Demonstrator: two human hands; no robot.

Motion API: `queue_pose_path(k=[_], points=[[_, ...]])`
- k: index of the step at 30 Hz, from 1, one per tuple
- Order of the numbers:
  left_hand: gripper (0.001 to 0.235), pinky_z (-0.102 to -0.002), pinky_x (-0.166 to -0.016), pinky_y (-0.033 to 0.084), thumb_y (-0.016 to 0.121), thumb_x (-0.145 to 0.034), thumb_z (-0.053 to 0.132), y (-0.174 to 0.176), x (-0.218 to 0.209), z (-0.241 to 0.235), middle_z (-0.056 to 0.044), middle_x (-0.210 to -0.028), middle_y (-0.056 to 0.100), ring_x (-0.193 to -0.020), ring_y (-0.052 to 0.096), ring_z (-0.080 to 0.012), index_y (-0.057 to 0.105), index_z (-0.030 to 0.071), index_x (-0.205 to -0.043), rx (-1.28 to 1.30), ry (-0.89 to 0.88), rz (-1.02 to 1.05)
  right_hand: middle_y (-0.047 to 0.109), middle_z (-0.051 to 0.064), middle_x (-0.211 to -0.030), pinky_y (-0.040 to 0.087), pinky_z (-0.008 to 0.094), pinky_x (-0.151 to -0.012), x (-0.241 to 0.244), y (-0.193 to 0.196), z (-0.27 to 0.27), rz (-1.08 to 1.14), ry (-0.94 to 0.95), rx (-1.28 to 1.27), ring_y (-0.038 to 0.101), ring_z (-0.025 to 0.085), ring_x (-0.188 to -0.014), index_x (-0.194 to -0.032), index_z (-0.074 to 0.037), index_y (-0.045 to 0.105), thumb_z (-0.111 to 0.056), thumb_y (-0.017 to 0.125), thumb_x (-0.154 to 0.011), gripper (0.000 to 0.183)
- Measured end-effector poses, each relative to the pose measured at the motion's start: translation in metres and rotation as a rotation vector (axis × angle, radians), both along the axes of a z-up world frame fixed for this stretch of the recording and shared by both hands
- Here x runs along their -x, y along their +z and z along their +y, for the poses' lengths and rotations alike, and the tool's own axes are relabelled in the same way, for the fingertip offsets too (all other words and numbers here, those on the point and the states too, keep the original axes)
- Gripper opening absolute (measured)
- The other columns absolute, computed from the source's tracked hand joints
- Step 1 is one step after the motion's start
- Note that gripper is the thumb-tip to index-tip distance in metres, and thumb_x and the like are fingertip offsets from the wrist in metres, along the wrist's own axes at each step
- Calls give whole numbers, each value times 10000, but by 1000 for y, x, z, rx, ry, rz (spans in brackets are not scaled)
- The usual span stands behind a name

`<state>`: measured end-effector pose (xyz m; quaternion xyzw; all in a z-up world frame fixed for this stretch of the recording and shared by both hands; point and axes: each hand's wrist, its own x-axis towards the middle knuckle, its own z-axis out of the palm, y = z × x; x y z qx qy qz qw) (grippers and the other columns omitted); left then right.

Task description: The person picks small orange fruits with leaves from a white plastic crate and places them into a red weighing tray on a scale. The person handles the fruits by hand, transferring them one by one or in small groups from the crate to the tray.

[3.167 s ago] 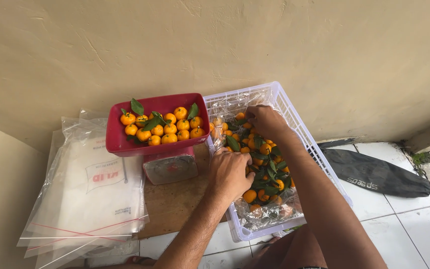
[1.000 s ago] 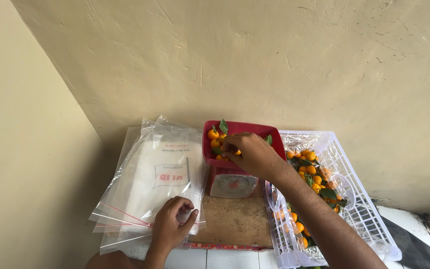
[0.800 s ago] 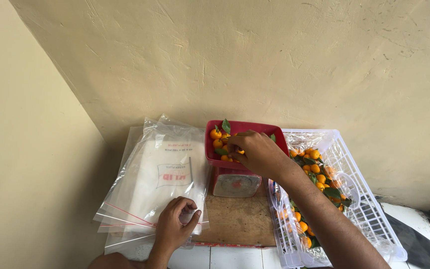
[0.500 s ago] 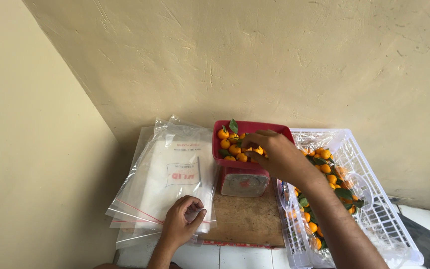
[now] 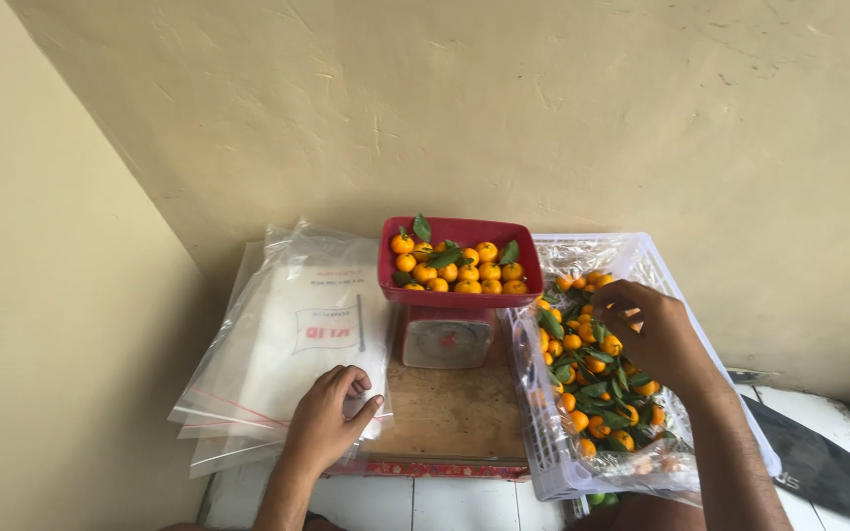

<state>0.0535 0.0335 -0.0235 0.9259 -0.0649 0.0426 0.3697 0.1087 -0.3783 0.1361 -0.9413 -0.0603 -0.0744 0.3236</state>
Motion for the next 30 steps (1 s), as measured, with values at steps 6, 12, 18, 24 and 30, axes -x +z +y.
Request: queue_pose_path(k=[6, 12, 18, 24, 30], points=[[254, -393, -622, 575, 676, -955, 414, 55, 3, -47, 14, -930, 742, -746, 714, -204, 666, 160, -977, -392, -7, 101, 796, -1, -1094, 563, 341, -849, -12, -64, -45, 93, -32, 97, 753, 195, -960, -1054, -141, 746, -130, 664, -934, 145], [220, -293, -626, 563, 651, -1005, 320, 119, 21, -160, 23, -744, 665, -636, 613, -123, 657, 146, -871, -174, -429, -310, 721, 29, -1245, 571, 425, -851, -2, -69, -33, 221, -80, 281, 732, 264, -960, -1180, -177, 715, -213, 670, -942, 245], [151, -505, -790, 554, 653, -879, 263, 117, -46, -252, -125, -835, 682, -883, 708, -381, 623, 119, -848, -125, -616, -275, 674, 112, -1142, 616, 491, -859, -7, -87, -50, 87, -80, 434, 684, 375, -1126, -1202, -196, 678, -205, 696, -907, 296], [124, -449, -804, 567, 706, -827, 299, 61, -91, -274, -66, -817, 707, -891, 728, -315, 704, 177, -807, -292, -507, -193, 668, 124, -1117, 606, 484, -831, -10, -104, -70, 91, -104, 416, 661, 374, -1117, -1170, -193, 657, -209, 711, -892, 284], [165, -425, -885, 543, 732, -816, 307, 67, -86, -275, -56, -857, 728, -938, 726, -298, 722, 182, -924, -400, -501, -148, 705, 115, -1047, 607, 427, -798, -11, -100, -63, 84, -134, 419, 704, 338, -1050, -1094, -173, 707, -129, 722, -886, 213]])
